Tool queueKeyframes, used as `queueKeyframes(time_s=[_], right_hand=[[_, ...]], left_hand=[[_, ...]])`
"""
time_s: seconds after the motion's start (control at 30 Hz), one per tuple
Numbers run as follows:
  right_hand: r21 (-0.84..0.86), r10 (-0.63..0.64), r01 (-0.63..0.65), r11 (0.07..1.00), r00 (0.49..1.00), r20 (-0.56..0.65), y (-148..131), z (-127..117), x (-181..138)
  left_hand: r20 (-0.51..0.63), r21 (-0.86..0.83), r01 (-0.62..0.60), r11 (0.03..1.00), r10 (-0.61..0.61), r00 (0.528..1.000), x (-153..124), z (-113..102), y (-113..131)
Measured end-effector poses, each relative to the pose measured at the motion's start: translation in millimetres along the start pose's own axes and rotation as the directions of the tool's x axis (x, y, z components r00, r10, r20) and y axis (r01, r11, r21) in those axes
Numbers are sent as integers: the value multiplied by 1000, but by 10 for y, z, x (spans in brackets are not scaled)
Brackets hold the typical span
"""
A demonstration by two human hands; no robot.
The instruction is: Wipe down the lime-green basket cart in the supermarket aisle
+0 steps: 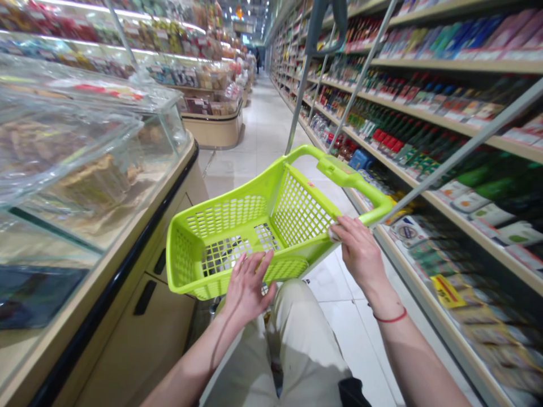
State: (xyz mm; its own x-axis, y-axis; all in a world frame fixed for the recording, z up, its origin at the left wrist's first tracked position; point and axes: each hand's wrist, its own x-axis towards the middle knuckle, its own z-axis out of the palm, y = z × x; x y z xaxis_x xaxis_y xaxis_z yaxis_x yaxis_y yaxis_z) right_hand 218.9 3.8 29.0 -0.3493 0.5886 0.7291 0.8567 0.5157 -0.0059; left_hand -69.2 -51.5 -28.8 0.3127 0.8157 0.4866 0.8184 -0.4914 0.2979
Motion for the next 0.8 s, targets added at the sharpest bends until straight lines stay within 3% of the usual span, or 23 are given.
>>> queueKeyframes(time_s=[0.1,0.33,0.5,0.8], right_hand=[[-66,28,-29,997,999,-23,-82,37,-11],[-78,-27,33,996,996,79,-411,195,-54],[5,-73,72,997,994,77,-242,121,-20],[-43,55,-57,997,997,-48,169,-89,101]], left_hand=[[5,-4,0,1000,0,1000,1,-3,0],[17,-3,8,1000,-8,1000,-11,-2,-4],[43,-15,6,1000,-5,999,-12,-24,-1],[52,-21,-4,1000,5,999,-6,-48,-3]])
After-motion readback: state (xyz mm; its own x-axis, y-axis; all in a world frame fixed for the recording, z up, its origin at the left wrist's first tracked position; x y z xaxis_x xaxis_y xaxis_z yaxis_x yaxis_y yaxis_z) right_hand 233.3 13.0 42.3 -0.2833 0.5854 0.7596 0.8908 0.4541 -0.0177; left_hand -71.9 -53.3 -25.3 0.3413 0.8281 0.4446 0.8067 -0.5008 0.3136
